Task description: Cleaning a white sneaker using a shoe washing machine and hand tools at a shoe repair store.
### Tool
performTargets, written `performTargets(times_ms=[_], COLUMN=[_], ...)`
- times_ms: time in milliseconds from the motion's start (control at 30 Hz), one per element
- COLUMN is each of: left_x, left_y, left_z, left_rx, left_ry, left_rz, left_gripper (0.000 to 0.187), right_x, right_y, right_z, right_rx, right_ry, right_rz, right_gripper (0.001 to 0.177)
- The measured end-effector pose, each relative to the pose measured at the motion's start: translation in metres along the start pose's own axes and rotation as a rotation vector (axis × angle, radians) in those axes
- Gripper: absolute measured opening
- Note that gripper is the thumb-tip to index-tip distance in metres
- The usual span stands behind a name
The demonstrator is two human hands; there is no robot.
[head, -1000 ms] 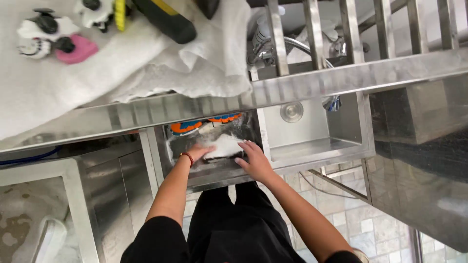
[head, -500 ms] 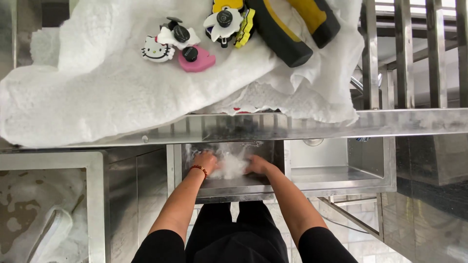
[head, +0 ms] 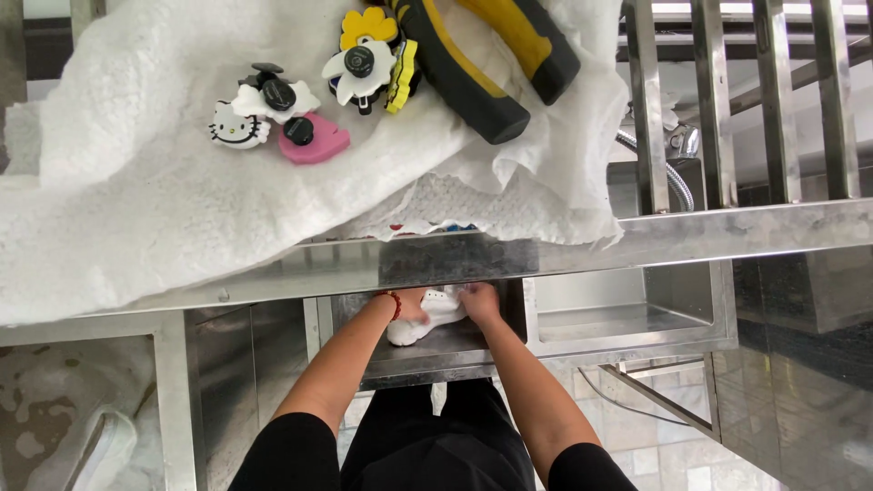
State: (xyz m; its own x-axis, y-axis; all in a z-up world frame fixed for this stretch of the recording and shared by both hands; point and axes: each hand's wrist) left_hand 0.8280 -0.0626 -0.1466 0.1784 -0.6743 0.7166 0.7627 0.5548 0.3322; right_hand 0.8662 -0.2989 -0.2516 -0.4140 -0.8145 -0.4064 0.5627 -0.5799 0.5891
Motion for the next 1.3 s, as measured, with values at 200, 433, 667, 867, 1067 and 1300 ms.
performTargets(times_ms=[200, 433, 667, 867, 1067, 1300], left_x=[-0.006, -0.057, -0.103, -0.062, -0.008, 0.050], left_y=[-0.028, -0.066, -0.104, -0.078, -0.035, 0.014], left_z=[-0.019, -0.011, -0.040, -0.043, -0.005, 0.067], left_rx=[0.182, 0.206, 0.716, 0.626, 0.224, 0.345], left_ry=[0.073, 0.128, 0.334, 0.401, 0.391, 0.358], left_rz=[-0.244, 0.041, 0.908, 1.058, 1.209, 1.134], left_gripper=[0.071, 0.056, 0.077, 0.065, 0.072, 0.065], right_x=[0.022, 0.031, 0.032, -0.099, -0.150, -0.166], right_y=[-0.014, -0.025, -0.021, 0.081, 0.135, 0.174], right_z=[-0.016, -0.043, -0.019, 0.114, 0.178, 0.215], right_rx=[-0.139, -0.060, -0.134, 0.119, 0.436, 0.296], right_ry=[-0.304, -0.614, -0.485, -0.243, 0.119, 0.307], right_rz=[-0.538, -0.612, -0.992, -0.454, -0.048, -0.158], right_gripper=[0.053, 0.053, 0.050, 0.065, 0.077, 0.070])
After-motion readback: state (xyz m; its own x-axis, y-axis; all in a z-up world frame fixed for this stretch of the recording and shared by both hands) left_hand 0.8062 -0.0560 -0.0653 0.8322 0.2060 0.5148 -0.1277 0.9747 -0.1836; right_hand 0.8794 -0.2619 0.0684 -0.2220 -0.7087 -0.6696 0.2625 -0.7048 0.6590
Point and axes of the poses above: each hand's wrist, its own z-axis away from the middle knuckle, its own y-axis out of the back of the hand, x = y × z, and after that the axes turned 12 degrees about -y, right-handed
